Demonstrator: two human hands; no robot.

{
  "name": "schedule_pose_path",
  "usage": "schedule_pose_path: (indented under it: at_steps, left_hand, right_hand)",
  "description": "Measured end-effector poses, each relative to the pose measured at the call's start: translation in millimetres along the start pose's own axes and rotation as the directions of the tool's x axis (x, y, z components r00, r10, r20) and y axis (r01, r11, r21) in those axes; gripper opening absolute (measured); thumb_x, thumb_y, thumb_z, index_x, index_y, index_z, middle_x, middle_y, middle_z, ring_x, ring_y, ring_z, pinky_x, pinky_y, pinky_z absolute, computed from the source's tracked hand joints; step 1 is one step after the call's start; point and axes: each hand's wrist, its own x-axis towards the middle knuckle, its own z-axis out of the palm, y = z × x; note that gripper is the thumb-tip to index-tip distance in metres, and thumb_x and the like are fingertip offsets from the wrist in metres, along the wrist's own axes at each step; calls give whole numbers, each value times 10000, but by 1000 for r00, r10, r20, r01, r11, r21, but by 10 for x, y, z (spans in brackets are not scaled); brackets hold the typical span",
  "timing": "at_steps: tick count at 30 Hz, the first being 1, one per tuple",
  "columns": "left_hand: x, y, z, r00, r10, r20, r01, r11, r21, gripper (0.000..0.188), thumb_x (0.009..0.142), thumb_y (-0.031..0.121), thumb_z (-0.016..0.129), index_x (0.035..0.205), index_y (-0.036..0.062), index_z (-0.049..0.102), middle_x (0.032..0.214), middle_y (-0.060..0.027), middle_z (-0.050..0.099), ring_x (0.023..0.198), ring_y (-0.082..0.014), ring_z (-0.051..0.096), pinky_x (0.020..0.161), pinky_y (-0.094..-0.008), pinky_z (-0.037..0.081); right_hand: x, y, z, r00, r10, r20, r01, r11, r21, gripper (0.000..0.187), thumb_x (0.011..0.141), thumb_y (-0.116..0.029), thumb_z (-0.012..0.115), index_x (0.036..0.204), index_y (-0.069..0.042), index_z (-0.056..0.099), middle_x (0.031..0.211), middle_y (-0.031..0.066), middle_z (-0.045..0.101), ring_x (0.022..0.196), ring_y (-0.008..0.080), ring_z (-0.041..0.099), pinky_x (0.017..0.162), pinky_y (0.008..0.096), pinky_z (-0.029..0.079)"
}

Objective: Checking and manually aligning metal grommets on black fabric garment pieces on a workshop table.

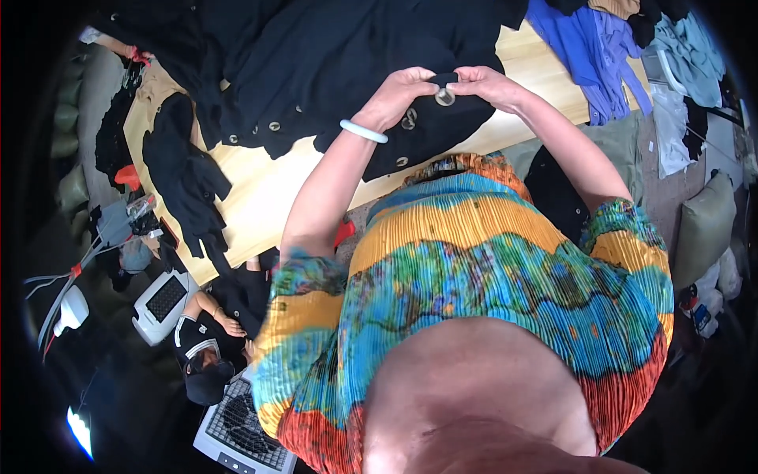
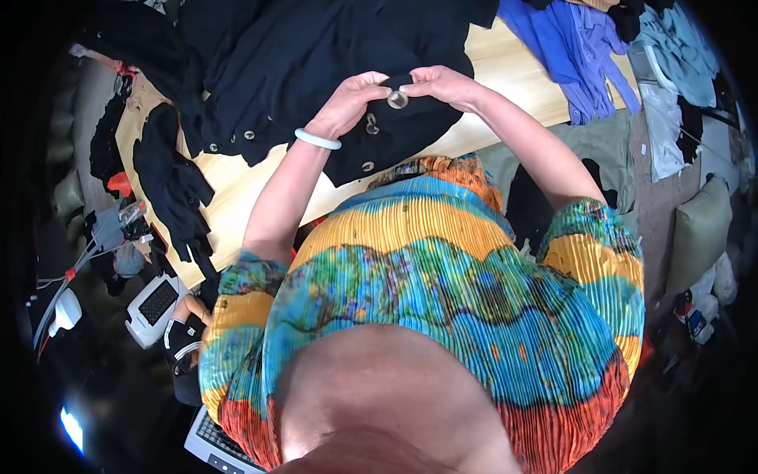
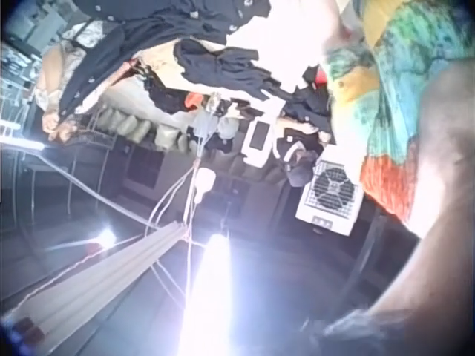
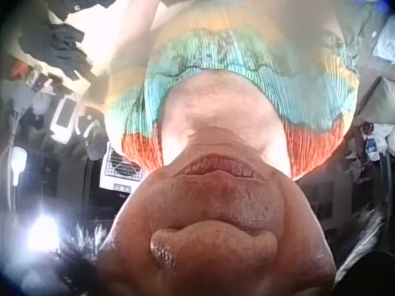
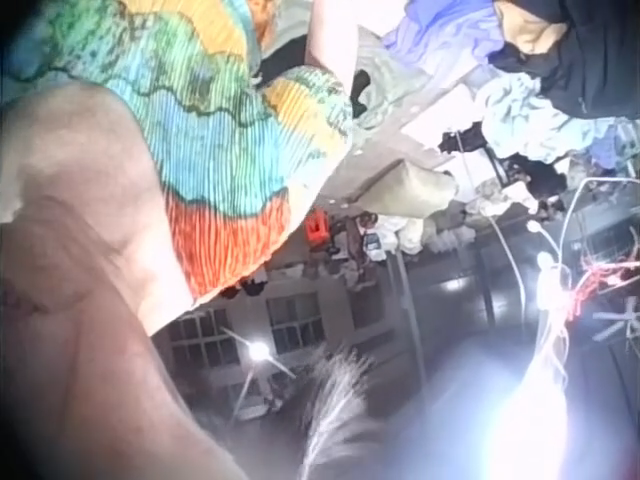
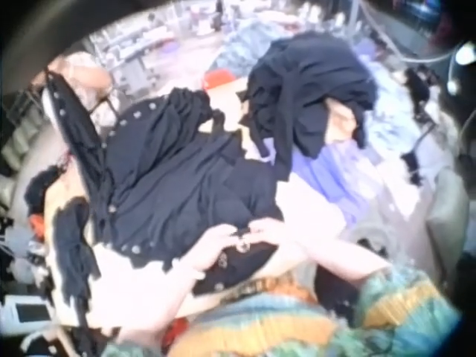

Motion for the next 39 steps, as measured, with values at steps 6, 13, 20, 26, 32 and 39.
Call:
schedule_pose_path:
  at_steps: [6,13,20,26,32,39]
  left_hand:
    - [-150,-239,-48,998,27,-60,-11,967,256,309,724,-29,582,1009,-3,468,865,-51,568,776,-117,555,715,-230,448]
    - [-895,-1408,-1102,298,640,-708,4,741,671,394,669,33,550,1034,-74,447,915,-164,524,808,-265,539,775,-328,431]
    - [-1112,-1505,-1500,608,-465,-643,243,880,-407,670,709,415,675,1104,-37,376,958,-187,527,755,-293,575,630,-387,496]
    - [-842,-1505,-1579,717,-431,-548,34,807,-589,369,714,305,698,967,97,528,816,-17,588,568,-148,509,466,-223,391]
    - [-1493,-482,-337,859,54,-509,-31,998,52,361,724,225,669,992,16,548,913,-64,595,742,-122,575,531,-229,442]
    - [-1621,78,469,943,327,67,-326,860,392,90,732,-7,629,795,-62,595,764,-48,609,652,-86,550,615,-209,436]
  right_hand:
    - [-41,278,444,979,118,-169,-78,971,226,148,773,-249,637,738,-121,572,762,-56,531,778,51,439,726,210,325]
    - [-410,1176,64,603,294,-742,265,803,533,224,826,-164,534,942,26,556,867,92,594,742,142,566,706,242,460]
    - [-643,1544,631,503,324,-801,21,922,387,149,829,-112,484,938,-35,550,747,33,553,620,93,518,562,215,435]
    - [-434,990,1539,799,146,-583,4,969,247,90,824,-128,531,864,-56,565,755,19,570,697,95,548,647,238,460]
    - [-562,363,2047,903,-201,-380,114,964,-240,736,677,-210,694,1269,-39,292,1162,200,450,978,232,534,801,308,451]
    - [-863,87,2273,664,-240,-709,313,949,-29,664,624,-288,706,1171,-50,413,1071,160,516,1026,303,493,852,360,405]
